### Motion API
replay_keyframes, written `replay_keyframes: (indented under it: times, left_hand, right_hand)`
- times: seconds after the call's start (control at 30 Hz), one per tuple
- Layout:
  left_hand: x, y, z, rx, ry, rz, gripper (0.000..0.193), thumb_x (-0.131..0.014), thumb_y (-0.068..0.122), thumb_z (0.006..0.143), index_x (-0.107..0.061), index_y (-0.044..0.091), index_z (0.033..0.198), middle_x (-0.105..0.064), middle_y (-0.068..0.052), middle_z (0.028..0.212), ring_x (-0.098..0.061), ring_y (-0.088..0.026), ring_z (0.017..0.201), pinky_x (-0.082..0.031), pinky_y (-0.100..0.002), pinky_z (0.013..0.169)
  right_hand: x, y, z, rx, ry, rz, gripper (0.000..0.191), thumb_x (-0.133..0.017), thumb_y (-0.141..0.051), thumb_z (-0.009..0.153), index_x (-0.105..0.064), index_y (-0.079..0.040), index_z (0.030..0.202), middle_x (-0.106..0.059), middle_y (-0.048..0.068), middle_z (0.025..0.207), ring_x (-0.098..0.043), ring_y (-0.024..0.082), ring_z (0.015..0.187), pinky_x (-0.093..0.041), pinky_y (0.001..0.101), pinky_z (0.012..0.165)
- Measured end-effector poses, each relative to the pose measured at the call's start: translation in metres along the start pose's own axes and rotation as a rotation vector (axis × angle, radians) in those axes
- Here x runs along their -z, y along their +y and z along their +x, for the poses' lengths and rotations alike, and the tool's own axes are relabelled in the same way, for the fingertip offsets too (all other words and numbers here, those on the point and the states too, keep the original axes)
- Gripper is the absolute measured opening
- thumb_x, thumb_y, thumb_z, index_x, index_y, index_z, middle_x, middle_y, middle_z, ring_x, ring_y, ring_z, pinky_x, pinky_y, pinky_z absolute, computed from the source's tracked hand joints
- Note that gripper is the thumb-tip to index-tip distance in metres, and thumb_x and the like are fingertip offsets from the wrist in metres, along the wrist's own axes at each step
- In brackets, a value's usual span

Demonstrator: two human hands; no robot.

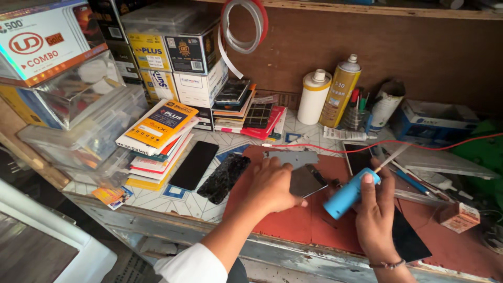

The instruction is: The person removes a protective film from the back of a smartphone, then uses a blue electric screwdriver to remove screws from the device's back cover. The phone is held and rotated while screws are removed, and the back cover is set aside.

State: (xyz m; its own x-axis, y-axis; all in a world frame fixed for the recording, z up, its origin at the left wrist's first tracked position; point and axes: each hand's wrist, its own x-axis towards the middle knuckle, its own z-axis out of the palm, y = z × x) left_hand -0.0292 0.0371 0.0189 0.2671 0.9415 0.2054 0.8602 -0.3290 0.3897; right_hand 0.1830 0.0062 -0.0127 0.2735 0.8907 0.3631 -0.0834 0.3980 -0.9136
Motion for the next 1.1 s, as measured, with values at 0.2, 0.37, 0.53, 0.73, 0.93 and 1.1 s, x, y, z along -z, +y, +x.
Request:
replay_keyframes:
  times: [0.2, 0.37, 0.53, 0.73, 0.93, 1.1]
  left_hand:
    - [-0.01, -0.005, 0.023, 0.137, -0.136, -0.09, 0.08, -0.097, 0.042, 0.057, -0.066, 0.0, 0.117, -0.067, -0.02, 0.12, -0.064, -0.036, 0.118, -0.05, -0.046, 0.103]
    - [-0.023, -0.022, 0.026, 0.054, -0.026, -0.787, 0.054, -0.087, 0.026, 0.072, -0.069, 0.001, 0.117, -0.075, -0.013, 0.108, -0.072, -0.027, 0.102, -0.056, -0.04, 0.087]
    - [-0.033, -0.021, 0.02, 0.074, 0.093, -1.525, 0.036, -0.076, 0.014, 0.087, -0.068, 0.004, 0.12, -0.075, -0.004, 0.11, -0.07, -0.016, 0.101, -0.056, -0.032, 0.088]
    - [-0.042, -0.011, 0.006, 0.065, 0.179, -1.797, 0.034, -0.071, 0.012, 0.094, -0.062, 0.002, 0.126, -0.072, -0.013, 0.116, -0.07, -0.018, 0.104, -0.055, -0.033, 0.09]
    - [-0.034, -0.02, 0.002, 0.155, 0.177, -2.002, 0.037, -0.065, 0.018, 0.094, -0.059, 0.0, 0.126, -0.072, -0.019, 0.115, -0.074, -0.026, 0.1, -0.059, -0.042, 0.087]
    - [-0.031, -0.026, -0.004, 0.034, 0.124, -2.075, 0.041, -0.062, 0.005, 0.088, -0.058, -0.004, 0.129, -0.072, -0.018, 0.117, -0.072, -0.032, 0.105, -0.06, -0.045, 0.092]
  right_hand:
    - [0.006, 0.008, -0.001, -0.04, 0.01, -0.276, 0.036, -0.069, -0.028, 0.102, -0.06, 0.001, 0.121, -0.061, 0.006, 0.087, -0.055, 0.013, 0.068, -0.048, 0.0323, 0.057]
    - [0.006, 0.01, -0.003, -0.162, -0.037, -0.261, 0.033, -0.069, -0.029, 0.097, -0.064, 0.003, 0.105, -0.068, 0.007, 0.076, -0.064, 0.014, 0.061, -0.05, 0.0303, 0.052]
    - [0.004, 0.006, -0.004, -0.061, -0.16, -0.157, 0.032, -0.068, -0.027, 0.095, -0.059, 0.001, 0.108, -0.064, 0.007, 0.076, -0.061, 0.014, 0.058, -0.05, 0.0288, 0.053]
    - [0.0, -0.004, -0.009, -0.086, -0.242, -0.331, 0.04, -0.043, -0.037, 0.104, -0.066, -0.007, 0.117, -0.066, 0.004, 0.082, -0.061, 0.01, 0.067, -0.049, 0.0244, 0.06]
    - [-0.01, -0.011, -0.01, -0.057, -0.233, -0.349, 0.037, -0.065, -0.031, 0.093, -0.054, -0.004, 0.116, -0.062, 0.005, 0.082, -0.059, 0.012, 0.061, -0.05, 0.0291, 0.052]
    - [-0.007, -0.007, -0.01, -0.116, -0.307, -0.31, 0.037, -0.063, -0.031, 0.094, -0.059, -0.005, 0.12, -0.063, 0.005, 0.078, -0.058, 0.011, 0.058, -0.049, 0.0288, 0.052]
